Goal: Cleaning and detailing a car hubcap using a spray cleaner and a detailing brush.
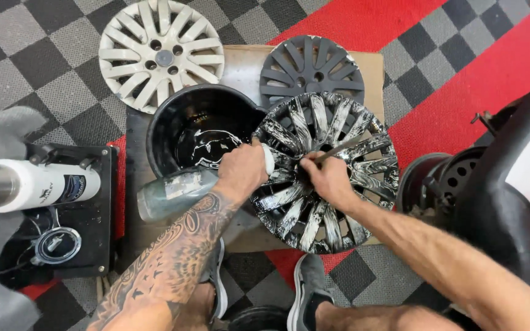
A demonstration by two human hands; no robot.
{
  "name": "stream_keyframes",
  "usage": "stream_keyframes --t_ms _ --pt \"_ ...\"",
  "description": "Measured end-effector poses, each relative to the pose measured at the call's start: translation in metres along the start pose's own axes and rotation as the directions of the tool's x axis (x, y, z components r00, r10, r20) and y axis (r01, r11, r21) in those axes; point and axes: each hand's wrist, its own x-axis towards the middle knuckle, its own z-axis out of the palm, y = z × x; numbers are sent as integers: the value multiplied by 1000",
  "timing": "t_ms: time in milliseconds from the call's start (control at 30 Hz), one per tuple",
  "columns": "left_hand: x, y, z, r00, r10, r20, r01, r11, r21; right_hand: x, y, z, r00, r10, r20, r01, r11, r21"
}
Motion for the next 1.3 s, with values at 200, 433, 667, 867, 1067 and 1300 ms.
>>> stream_keyframes --t_ms 200,433,667,867,1067,1300 --pt "3 -4 -4 999 32 -22 -32 999 -4 21 39 -18 856 -500 133 497 866 56" --pt "13 -10 12 1000 7 -3 -7 1000 -6 57 18 -40 411 -538 736 890 410 -197" --pt "1 1 -8 1000 2 5 -2 1000 -5 9 16 -16 989 147 -1 -141 952 273" --pt "5 -9 13 999 -6 -34 6 1000 -6 50 41 -80 833 -505 226 542 826 -154" --pt "7 -4 9 1000 2 -23 -2 1000 -8 82 19 -81 698 -377 609 667 653 -360" --pt "7 -3 8 1000 14 -19 -15 999 -47 49 62 -28 929 -367 -49 340 898 -280"
